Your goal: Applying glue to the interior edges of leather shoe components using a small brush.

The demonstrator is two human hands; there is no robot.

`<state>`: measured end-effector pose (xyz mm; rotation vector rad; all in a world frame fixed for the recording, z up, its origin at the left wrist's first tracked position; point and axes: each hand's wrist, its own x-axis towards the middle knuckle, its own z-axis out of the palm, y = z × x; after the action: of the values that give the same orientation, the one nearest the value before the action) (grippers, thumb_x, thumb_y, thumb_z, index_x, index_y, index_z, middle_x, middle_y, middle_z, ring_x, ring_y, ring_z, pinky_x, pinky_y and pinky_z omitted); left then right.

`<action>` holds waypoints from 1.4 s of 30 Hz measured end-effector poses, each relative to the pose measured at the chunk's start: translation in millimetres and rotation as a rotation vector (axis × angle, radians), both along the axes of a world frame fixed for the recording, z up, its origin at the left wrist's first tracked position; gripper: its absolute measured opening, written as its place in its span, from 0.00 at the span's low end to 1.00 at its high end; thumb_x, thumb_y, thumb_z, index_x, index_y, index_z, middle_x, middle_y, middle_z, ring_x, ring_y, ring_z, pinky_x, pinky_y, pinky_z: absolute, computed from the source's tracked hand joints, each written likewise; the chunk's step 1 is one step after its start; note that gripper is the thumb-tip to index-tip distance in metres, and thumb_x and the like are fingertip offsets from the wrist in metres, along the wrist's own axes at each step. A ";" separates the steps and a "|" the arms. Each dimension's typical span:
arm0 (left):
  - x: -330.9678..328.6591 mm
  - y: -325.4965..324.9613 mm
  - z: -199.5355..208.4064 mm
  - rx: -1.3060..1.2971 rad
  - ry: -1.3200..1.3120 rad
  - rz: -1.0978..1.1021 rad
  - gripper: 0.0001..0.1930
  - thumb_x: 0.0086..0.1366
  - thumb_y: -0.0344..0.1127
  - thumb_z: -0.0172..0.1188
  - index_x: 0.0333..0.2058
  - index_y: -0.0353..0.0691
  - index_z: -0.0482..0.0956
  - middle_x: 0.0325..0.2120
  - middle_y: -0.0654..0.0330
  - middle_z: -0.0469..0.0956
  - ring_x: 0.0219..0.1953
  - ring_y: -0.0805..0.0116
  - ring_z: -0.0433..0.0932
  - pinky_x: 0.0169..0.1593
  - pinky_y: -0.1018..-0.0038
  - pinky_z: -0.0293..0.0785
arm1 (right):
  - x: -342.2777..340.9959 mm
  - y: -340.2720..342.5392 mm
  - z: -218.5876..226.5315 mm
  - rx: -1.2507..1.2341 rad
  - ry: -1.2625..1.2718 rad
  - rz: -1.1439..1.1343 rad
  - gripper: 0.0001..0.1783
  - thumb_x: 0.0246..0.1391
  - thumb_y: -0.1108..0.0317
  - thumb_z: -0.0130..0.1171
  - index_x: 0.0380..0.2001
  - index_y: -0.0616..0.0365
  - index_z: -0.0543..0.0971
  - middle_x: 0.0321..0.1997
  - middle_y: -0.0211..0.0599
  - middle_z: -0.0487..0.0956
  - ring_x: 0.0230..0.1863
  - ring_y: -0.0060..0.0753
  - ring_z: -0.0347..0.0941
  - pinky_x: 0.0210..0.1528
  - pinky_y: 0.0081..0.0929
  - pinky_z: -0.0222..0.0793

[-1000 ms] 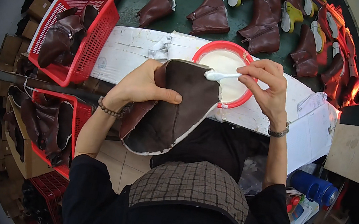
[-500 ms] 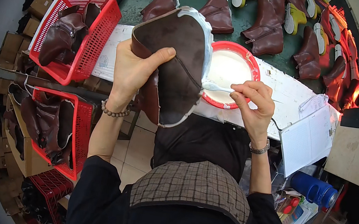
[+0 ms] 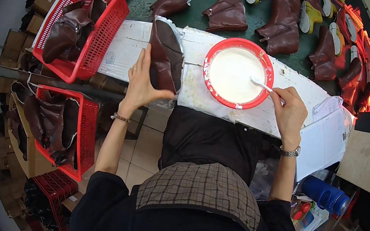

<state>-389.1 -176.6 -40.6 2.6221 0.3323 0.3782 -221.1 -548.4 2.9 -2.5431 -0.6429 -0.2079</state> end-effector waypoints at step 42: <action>52.4 -58.9 76.2 0.364 -0.657 -0.101 0.52 0.48 0.24 0.76 0.70 0.45 0.55 0.66 0.45 0.54 0.64 0.43 0.61 0.65 0.56 0.63 | -39.2 38.8 45.7 0.558 0.092 0.526 0.11 0.49 0.79 0.73 0.38 0.62 0.88 0.35 0.33 0.82 0.32 0.23 0.78 0.33 0.19 0.72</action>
<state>-336.7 -235.5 35.6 2.6427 -0.1011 1.3188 -260.3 -509.6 48.6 -1.7765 -1.0242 -0.0681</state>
